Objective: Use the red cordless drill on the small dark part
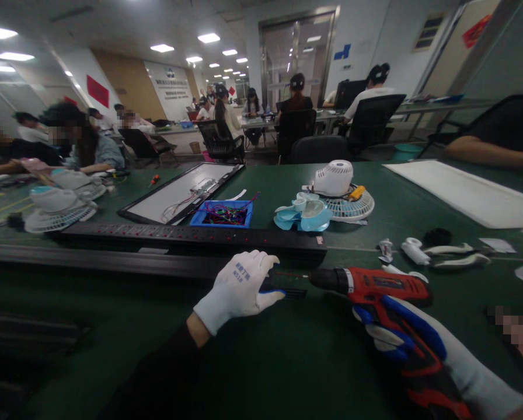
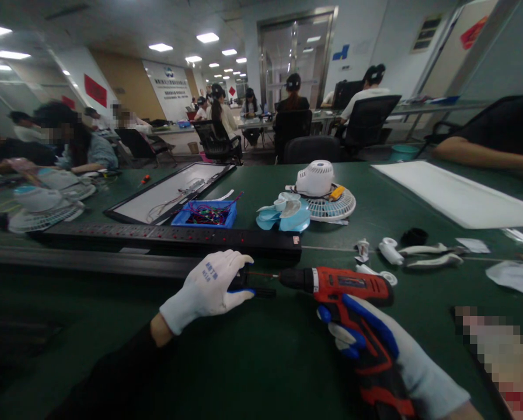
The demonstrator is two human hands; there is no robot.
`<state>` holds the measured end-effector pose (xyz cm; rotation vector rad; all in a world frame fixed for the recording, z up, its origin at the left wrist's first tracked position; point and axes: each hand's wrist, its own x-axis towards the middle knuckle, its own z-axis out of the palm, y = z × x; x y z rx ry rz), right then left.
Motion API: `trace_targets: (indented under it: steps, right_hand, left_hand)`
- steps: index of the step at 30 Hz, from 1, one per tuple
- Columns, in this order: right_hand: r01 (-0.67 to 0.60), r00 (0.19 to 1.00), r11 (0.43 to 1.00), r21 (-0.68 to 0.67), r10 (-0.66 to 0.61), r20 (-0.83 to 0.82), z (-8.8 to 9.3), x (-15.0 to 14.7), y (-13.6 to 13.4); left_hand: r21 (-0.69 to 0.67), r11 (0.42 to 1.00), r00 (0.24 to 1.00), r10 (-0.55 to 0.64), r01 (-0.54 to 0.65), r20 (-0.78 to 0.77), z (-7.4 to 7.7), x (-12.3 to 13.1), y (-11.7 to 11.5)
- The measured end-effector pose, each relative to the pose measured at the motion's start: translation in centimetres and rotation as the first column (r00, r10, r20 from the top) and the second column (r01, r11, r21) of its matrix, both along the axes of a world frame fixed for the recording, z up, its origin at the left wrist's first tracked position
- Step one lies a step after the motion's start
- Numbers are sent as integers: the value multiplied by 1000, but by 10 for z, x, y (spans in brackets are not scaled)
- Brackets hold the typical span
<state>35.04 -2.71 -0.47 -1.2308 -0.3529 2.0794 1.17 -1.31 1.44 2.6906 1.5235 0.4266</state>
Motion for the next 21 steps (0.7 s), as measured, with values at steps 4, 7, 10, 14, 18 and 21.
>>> trace_targets:
  steps: [4,7,10,14,18,21]
  right_hand:
    - [48,994,993,110,-58,92,12,-6,-4]
    - [50,992,987,153,-67,107,23,-14,-5]
    - [42,998,988,150,-50,48,32,-21,-6]
    - [25,999,987,161,-30,28,39,-26,-5]
    - [-46,998,988,149,37,60,39,-27,-3]
    - [-41,995,980,197,21,102,31,-20,-3]
  left_hand:
    - [4,1000,1000,-1,1,-2,0,0,1]
    - [11,1000,1000,-2,2,7,-1,-1,0]
    - [13,1000,1000,-8,8,7,-1,-1,0]
    - [14,1000,1000,-9,9,10,0,0,1]
    - [5,1000,999,3,-3,40,-1,0,1]
    - [3,999,997,39,-40,73,-3,-1,1]
